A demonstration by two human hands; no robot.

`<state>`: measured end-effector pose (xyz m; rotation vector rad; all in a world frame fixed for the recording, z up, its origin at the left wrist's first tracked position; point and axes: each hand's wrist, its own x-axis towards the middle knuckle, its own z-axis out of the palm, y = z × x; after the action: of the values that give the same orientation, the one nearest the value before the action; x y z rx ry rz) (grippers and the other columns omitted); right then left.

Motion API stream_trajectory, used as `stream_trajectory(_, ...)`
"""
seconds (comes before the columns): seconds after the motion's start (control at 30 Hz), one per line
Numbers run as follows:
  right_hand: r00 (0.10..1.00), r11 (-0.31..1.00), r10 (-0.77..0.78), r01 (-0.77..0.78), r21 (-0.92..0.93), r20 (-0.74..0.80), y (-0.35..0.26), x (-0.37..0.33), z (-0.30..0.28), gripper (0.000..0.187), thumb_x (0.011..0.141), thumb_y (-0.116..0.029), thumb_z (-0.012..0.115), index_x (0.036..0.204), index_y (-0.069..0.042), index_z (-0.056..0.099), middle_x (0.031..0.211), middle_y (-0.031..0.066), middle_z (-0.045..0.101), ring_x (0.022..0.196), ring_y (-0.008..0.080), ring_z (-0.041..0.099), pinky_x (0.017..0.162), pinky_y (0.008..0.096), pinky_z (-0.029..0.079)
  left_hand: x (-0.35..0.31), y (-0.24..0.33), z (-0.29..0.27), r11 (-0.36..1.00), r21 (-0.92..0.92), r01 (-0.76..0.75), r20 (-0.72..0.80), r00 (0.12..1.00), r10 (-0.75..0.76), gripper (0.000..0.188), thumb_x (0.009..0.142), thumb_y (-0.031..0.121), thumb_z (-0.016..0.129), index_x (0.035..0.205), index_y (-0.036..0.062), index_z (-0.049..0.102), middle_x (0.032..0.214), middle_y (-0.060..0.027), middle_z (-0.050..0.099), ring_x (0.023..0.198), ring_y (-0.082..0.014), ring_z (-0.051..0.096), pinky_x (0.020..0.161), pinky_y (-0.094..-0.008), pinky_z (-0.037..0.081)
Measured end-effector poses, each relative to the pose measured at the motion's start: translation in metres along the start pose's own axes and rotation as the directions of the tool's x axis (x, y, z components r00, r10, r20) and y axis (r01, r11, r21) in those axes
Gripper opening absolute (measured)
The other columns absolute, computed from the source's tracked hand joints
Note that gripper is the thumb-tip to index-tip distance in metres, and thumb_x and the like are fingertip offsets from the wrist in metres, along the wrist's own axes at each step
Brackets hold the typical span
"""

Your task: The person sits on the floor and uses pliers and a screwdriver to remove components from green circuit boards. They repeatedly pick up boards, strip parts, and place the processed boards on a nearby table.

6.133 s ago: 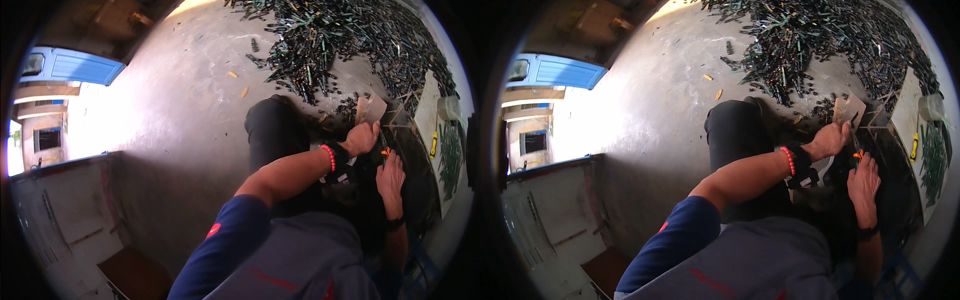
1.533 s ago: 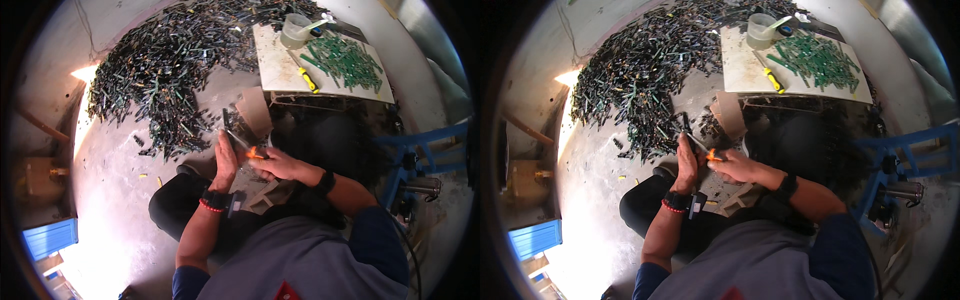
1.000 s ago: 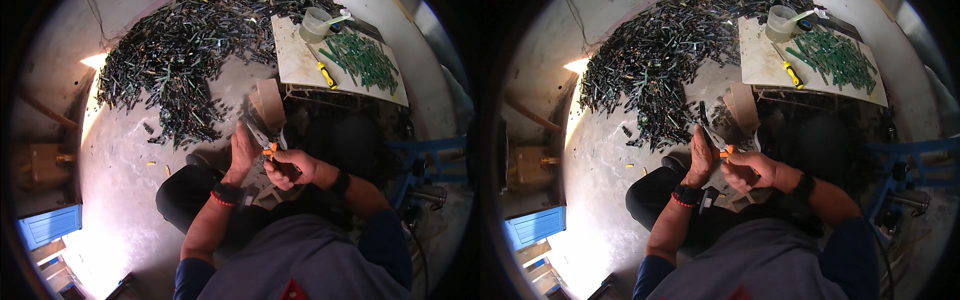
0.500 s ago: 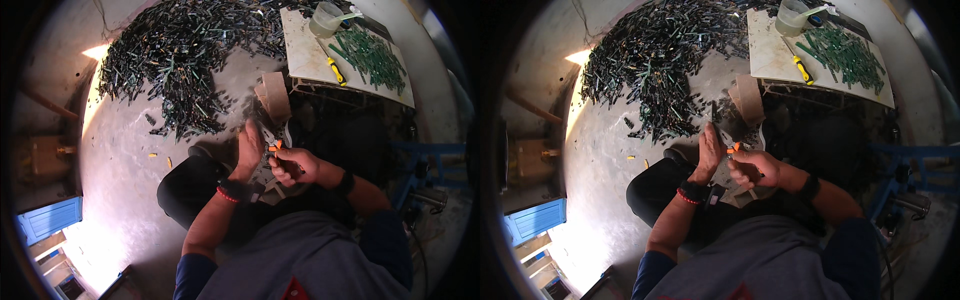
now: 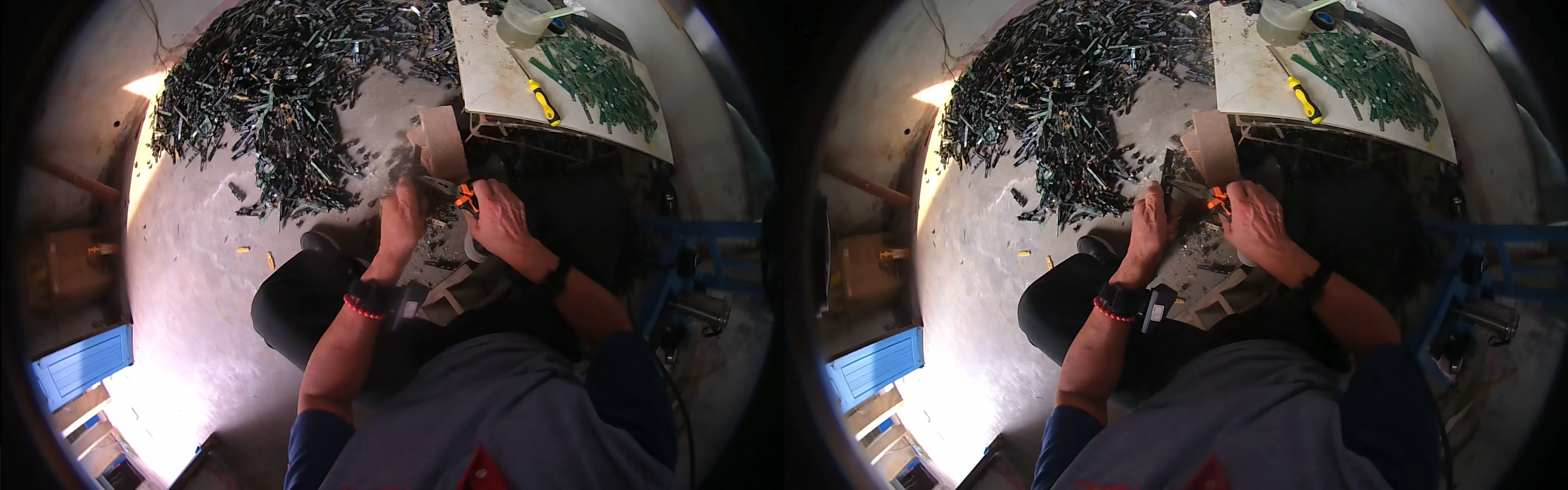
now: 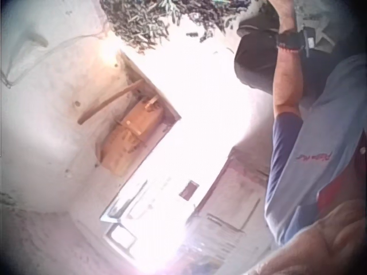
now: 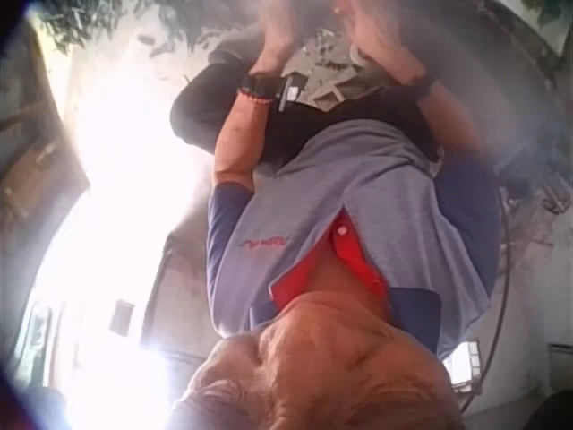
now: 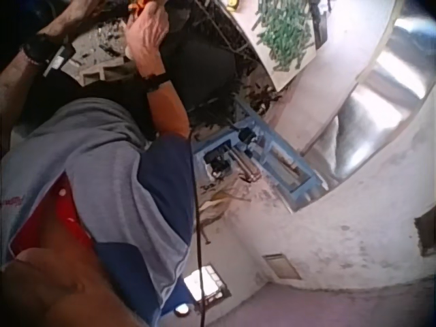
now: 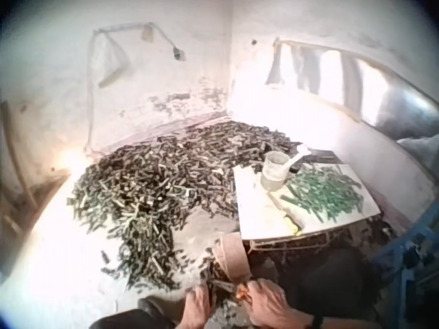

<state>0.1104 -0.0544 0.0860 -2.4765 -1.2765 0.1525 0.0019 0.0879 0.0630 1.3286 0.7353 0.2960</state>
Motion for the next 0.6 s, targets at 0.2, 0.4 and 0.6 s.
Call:
stream_trajectory(0.2, 0.936, 0.967, 0.125, -0.189, 0.169, 0.328, -0.008, -0.002, -0.001, 0.031, 0.080, -0.029, 0.061, 0.087, 0.000, 0.053, 0.079, 0.0174, 0.060, 0.077, 0.0358, 0.060, 0.066, 0.0434, 0.049, -0.002, -0.010, 0.002, 0.936, 0.325, -0.136, -0.037, 0.987, 0.156, 0.058, 0.098, 0.042, 0.025, 0.069, -0.0025, 0.047, 0.054, -0.0115, 0.045, 0.051, -0.0233, 0.044, 0.052, -0.0395, 0.038)
stream_trajectory(0.4, 0.336, -0.217, -0.608, -0.942, 0.257, 0.719, -0.008, -0.009, -0.009, 0.029, 0.087, -0.037, 0.054, 0.081, -0.008, 0.050, 0.065, 0.0020, 0.044, 0.052, 0.0133, 0.041, 0.046, 0.0270, 0.034, -0.004, -0.012, 0.003, 0.977, -0.210, 0.047, 0.012, 0.999, -0.046, 0.059, 0.097, 0.048, 0.028, 0.059, 0.0040, 0.040, 0.047, -0.0035, 0.039, 0.043, -0.0165, 0.036, 0.043, -0.0303, 0.031)
stream_trajectory(0.6, 0.620, 0.408, -0.268, -0.621, 0.670, 0.737, -0.009, 0.001, -0.017, 0.028, 0.084, -0.031, 0.059, 0.081, -0.005, 0.050, 0.064, 0.0051, 0.048, 0.052, 0.0196, 0.049, 0.049, 0.0318, 0.040, -0.011, 0.011, -0.007, 0.952, -0.268, 0.146, 0.121, 0.986, -0.117, 0.060, 0.094, 0.055, 0.029, 0.059, 0.0084, 0.042, 0.047, 0.0000, 0.039, 0.041, -0.0108, 0.036, 0.041, -0.0249, 0.027)
